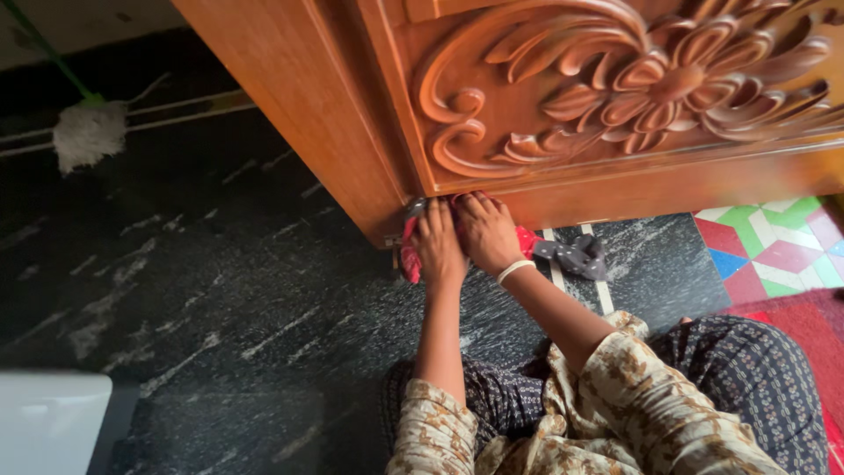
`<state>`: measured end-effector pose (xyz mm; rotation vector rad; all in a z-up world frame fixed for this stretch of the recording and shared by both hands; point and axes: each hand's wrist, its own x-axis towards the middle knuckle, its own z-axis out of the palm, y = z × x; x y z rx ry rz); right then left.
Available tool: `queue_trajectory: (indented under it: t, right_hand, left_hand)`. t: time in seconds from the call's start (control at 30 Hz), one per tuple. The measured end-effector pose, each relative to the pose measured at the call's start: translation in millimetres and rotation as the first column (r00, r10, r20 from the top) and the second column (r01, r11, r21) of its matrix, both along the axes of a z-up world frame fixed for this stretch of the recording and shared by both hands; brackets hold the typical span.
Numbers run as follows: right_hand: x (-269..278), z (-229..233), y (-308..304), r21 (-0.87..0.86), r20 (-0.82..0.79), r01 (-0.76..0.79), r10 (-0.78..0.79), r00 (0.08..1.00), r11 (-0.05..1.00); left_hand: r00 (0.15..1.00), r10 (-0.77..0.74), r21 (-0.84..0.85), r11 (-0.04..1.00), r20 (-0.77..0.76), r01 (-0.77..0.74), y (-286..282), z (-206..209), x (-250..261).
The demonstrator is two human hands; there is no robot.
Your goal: The person cleans a carved wooden door using a red cloth, wiping the intricate details and flat panels of the door while sitting on the floor.
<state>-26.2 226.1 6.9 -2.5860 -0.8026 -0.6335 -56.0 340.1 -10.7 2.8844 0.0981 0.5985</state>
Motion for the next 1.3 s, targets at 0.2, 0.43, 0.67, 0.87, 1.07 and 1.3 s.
queue_trajectory:
  t: [0.2, 0.43, 0.67, 0.87, 1.07, 1.3]
  right_hand:
    - [2.9, -9.0, 14.4, 0.214, -0.153, -0.108, 0.143, 0.978, 0.971]
    - [13.1, -76.7, -53.8, 0.876, -0.183, 0.469, 0.824, 0.536, -0.111]
    - [-0.6, -51.9, -120.2, 0.543, 0.026, 0.705, 0.849, 0.528, -0.456]
    - [-15.0, -16.8, -136.7, 0.555, 0.048, 0.682, 0.836, 0.546, -0.477]
    - [-30.5, -0.1, -150.5, 0.563, 0.224, 0.603, 0.807, 0.547, -0.565]
    - [-86.4, 53.2, -163.3, 0.920, 0.134, 0.234, 0.815, 0.564, -0.313]
  left_hand:
    - [0.982, -0.008, -0.245, 0.968, 0.186, 0.054, 24.3, -16.5, -1.3]
    - [0.960, -0.129, -0.088, 0.984, 0.250, 0.155, -7.3, -29.9, -45.4]
    - [0.905, -0.353, 0.157, 0.933, 0.239, 0.322, -68.2, -37.0, -78.1]
    - [0.893, -0.430, 0.243, 0.888, 0.134, 0.391, -75.2, -37.0, -98.7]
    - [0.938, -0.343, 0.177, 0.927, 0.052, 0.330, -78.9, -10.2, -101.6]
    - [0.929, -0.263, 0.022, 0.964, 0.260, 0.267, -75.9, 40.1, -89.3]
